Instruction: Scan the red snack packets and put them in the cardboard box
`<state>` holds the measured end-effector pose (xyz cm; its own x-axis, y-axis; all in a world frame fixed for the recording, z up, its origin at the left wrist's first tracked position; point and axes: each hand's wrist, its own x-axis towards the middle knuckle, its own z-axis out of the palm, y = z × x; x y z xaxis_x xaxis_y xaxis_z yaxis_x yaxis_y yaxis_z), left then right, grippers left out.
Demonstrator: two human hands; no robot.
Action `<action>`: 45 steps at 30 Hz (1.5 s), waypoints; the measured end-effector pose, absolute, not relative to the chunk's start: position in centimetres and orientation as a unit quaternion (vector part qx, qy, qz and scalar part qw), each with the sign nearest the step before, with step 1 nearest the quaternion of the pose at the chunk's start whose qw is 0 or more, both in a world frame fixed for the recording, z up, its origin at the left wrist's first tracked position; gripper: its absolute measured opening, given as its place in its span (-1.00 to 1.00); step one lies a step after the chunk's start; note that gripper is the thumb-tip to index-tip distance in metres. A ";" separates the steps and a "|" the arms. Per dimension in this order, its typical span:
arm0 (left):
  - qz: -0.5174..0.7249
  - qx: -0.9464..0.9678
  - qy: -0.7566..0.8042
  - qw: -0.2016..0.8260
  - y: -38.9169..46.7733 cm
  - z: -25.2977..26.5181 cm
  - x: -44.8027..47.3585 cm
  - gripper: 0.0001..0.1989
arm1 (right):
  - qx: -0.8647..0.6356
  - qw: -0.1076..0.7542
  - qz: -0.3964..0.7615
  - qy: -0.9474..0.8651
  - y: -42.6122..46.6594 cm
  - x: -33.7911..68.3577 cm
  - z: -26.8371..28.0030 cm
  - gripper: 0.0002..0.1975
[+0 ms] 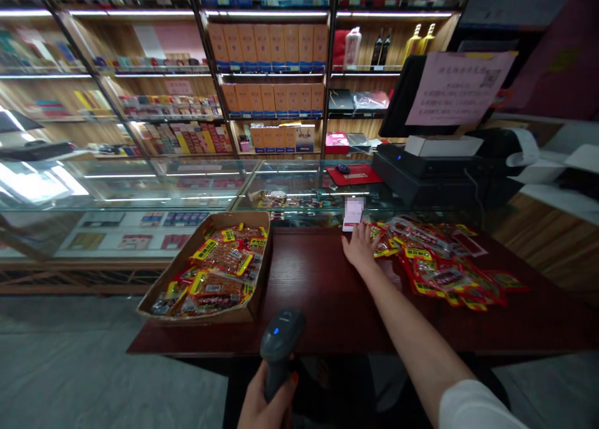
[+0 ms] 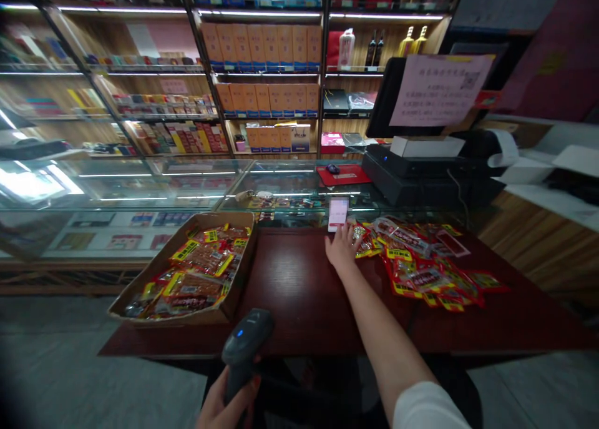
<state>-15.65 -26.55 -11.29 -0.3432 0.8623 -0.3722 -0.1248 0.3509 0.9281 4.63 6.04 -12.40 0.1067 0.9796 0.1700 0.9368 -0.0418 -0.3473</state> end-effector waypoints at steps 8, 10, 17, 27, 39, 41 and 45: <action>0.469 0.313 0.628 0.537 -25.5 -11.1 -14.1 -0.41 | -0.663 0.136 0.000 -0.736 -3.3 6.8 -16.5 -0.47; 0.458 0.317 0.629 0.542 -25.4 -10.9 -14.0 -0.42 | -0.639 0.147 0.020 -0.755 -5.9 6.6 -16.8 -0.49; 0.438 0.336 0.627 0.549 -25.3 -10.6 -13.9 -0.44 | -0.681 0.119 0.094 -0.716 -6.2 9.9 -16.8 -0.33; 0.403 0.389 0.619 0.550 -25.3 -8.7 -13.3 -0.56 | -0.587 0.316 0.222 -0.712 -6.0 12.2 -16.4 -0.47; 0.310 0.594 0.545 0.504 -24.5 -10.1 -14.1 -0.57 | -0.501 0.367 0.256 -0.741 -7.5 12.3 -13.4 -0.47; 0.316 0.593 0.541 0.506 -24.6 -10.1 -14.0 -0.58 | -0.498 0.363 0.251 -0.747 -7.4 12.3 -13.1 -0.46; 0.313 0.588 0.541 0.513 -24.7 -9.7 -14.0 -0.56 | -0.498 0.366 0.251 -0.744 -7.4 12.3 -12.7 -0.46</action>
<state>-14.01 -24.67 -9.67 0.2182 0.9577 -0.1878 0.3155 0.1129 0.9422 12.26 -7.36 -12.67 -0.2347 0.9262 0.2951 0.5581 0.3770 -0.7392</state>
